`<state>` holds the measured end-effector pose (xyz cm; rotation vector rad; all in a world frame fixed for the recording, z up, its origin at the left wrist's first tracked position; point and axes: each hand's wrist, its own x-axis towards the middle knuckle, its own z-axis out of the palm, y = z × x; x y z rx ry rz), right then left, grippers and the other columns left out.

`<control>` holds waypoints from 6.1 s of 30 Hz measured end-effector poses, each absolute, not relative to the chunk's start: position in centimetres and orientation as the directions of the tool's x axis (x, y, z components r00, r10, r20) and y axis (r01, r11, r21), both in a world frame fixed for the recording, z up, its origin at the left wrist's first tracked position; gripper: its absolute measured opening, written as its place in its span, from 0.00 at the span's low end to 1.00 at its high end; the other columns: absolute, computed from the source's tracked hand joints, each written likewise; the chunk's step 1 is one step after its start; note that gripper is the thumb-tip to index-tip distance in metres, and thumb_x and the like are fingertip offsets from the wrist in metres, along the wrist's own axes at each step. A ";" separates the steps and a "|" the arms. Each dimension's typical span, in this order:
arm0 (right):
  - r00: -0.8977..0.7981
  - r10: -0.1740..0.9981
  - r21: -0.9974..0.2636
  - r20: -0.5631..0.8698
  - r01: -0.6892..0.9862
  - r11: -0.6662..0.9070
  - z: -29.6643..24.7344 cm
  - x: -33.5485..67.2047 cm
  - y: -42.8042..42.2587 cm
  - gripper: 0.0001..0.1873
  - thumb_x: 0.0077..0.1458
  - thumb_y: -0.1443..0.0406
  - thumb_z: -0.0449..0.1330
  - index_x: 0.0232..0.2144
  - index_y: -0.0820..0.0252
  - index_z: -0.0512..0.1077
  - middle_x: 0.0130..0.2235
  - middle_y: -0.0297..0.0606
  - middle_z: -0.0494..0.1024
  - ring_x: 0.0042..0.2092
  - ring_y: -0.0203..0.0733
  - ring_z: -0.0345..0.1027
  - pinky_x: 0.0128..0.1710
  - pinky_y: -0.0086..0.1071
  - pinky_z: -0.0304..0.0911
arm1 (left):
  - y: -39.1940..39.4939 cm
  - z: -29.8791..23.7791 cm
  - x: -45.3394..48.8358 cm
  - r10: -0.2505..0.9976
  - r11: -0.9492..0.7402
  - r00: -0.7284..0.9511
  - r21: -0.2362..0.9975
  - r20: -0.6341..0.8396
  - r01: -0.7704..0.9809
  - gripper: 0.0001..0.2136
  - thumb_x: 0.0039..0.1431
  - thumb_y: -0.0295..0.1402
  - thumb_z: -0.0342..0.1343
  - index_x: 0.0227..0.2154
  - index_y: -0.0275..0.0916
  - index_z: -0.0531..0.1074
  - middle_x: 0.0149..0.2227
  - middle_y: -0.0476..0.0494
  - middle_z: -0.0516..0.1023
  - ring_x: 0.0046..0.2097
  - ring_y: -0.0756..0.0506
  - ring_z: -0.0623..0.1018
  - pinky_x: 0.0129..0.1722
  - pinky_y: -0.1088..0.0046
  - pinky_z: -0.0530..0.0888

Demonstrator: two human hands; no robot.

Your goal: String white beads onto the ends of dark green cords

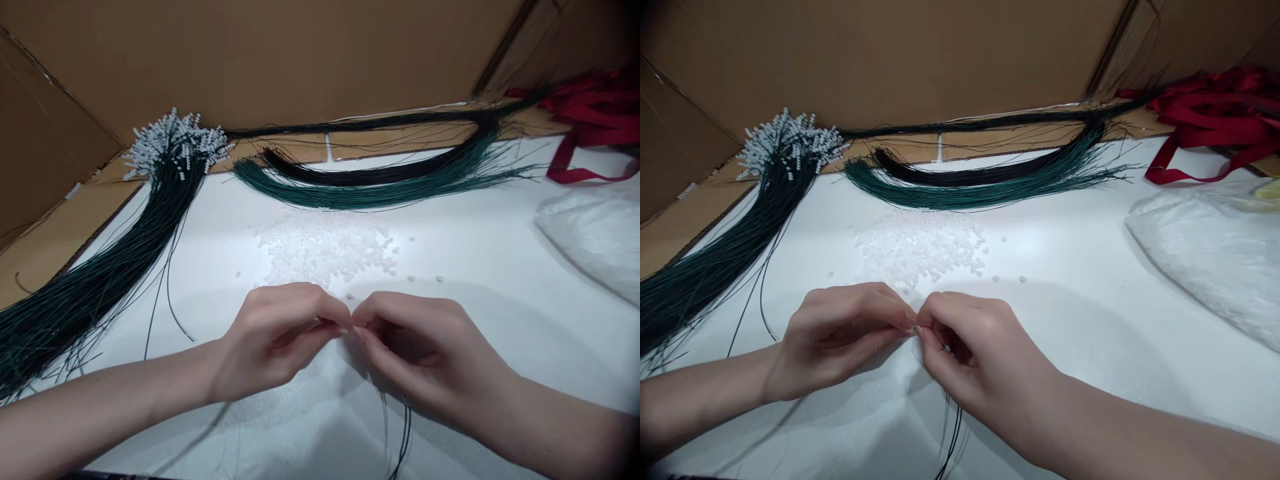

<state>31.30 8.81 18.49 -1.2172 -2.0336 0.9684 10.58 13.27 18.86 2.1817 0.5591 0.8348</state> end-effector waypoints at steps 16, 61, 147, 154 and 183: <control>-0.370 0.926 -0.907 0.076 0.361 0.219 18.1 31.3 8.8 0.08 0.63 0.69 0.53 0.32 0.58 0.68 0.26 0.30 0.68 0.27 0.32 0.59 0.25 0.26 0.57 | 13.3 18.9 10.6 0.682 -0.579 0.646 0.793 0.343 0.190 0.05 0.60 0.21 0.59 0.39 0.33 0.74 0.34 0.46 0.79 0.34 0.53 0.78 0.33 0.83 0.74; -0.377 0.884 -0.795 0.274 0.429 0.430 19.0 31.3 8.6 0.08 0.61 0.73 0.54 0.33 0.61 0.70 0.28 0.31 0.70 0.27 0.30 0.63 0.27 0.24 0.59 | 13.3 18.9 10.6 0.599 -0.682 0.687 0.711 0.411 0.170 0.08 0.61 0.19 0.57 0.41 0.32 0.75 0.33 0.44 0.79 0.34 0.52 0.78 0.34 0.79 0.74; -0.395 0.832 -0.703 0.389 0.456 0.545 18.7 31.3 8.6 0.06 0.61 0.74 0.54 0.34 0.63 0.70 0.30 0.31 0.71 0.30 0.27 0.64 0.31 0.20 0.60 | 13.0 19.1 10.5 0.619 -0.694 0.652 0.693 0.437 0.195 0.05 0.59 0.19 0.59 0.38 0.30 0.76 0.31 0.44 0.79 0.33 0.52 0.78 0.32 0.79 0.74; -0.419 0.826 -0.694 0.377 0.462 0.552 18.4 31.5 8.4 0.06 0.62 0.73 0.54 0.36 0.61 0.69 0.31 0.31 0.71 0.32 0.27 0.65 0.33 0.20 0.61 | 13.2 18.9 10.6 0.588 -0.715 0.670 0.678 0.453 0.170 0.07 0.59 0.18 0.58 0.39 0.30 0.76 0.32 0.43 0.80 0.34 0.51 0.79 0.34 0.78 0.75; -0.385 0.871 -0.751 0.305 0.465 0.469 18.8 31.3 8.6 0.07 0.61 0.73 0.54 0.34 0.59 0.69 0.28 0.31 0.72 0.28 0.29 0.66 0.28 0.24 0.61 | 13.0 18.7 10.5 0.581 -0.720 0.669 0.675 0.463 0.159 0.10 0.60 0.19 0.56 0.42 0.36 0.75 0.33 0.43 0.81 0.35 0.49 0.80 0.35 0.74 0.77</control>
